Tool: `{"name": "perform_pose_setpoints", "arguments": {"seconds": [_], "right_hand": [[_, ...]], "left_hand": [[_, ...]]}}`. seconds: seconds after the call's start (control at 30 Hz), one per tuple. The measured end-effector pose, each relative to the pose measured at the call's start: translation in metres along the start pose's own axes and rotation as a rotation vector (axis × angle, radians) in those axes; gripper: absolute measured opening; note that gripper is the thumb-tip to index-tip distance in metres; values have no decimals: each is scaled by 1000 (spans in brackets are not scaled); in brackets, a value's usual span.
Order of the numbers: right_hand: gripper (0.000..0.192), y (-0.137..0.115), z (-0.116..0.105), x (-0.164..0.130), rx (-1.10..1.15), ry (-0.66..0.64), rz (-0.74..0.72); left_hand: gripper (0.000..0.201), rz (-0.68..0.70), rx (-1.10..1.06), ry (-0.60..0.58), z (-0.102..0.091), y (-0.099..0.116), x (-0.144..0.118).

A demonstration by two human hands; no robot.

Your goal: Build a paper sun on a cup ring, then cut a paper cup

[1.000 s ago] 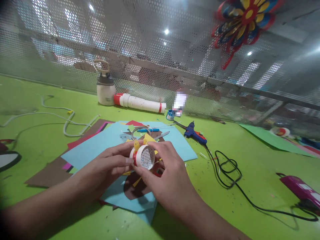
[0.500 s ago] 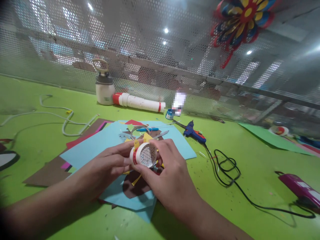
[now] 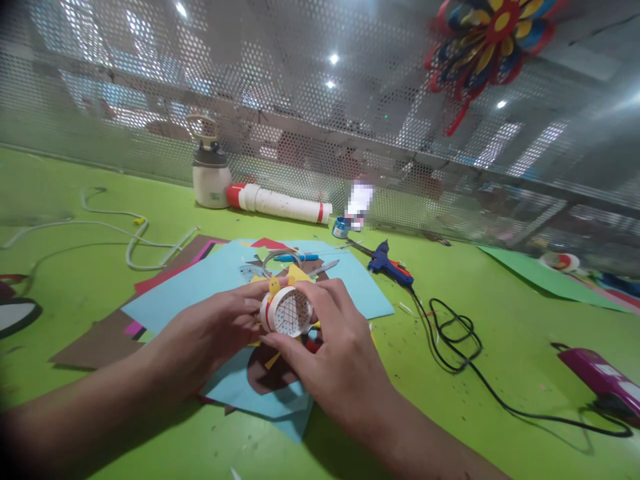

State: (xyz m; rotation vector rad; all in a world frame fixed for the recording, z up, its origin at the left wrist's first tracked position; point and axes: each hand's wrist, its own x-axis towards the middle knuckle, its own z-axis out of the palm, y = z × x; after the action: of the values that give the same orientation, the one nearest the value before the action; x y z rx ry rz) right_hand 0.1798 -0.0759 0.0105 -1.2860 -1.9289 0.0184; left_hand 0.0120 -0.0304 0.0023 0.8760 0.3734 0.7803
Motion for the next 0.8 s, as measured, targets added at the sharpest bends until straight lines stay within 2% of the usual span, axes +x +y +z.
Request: {"name": "perform_pose_setpoints", "arguments": {"seconds": [0.23, 0.47, 0.63, 0.8], "right_hand": [[46, 0, -1, -1, 17, -8, -25], [45, -1, 0, -3, -62, 26, -85], [47, -3, 4, -7, -122, 100, -148], [50, -4, 5, -10, -142, 104, -169]], "left_hand": [[34, -9, -25, 39, 1, 0, -1], [35, 22, -94, 108, 0, 0, 0], [31, 55, -84, 14, 3, 1, -2], [29, 45, 4, -82, 1, -4, -6]]}}
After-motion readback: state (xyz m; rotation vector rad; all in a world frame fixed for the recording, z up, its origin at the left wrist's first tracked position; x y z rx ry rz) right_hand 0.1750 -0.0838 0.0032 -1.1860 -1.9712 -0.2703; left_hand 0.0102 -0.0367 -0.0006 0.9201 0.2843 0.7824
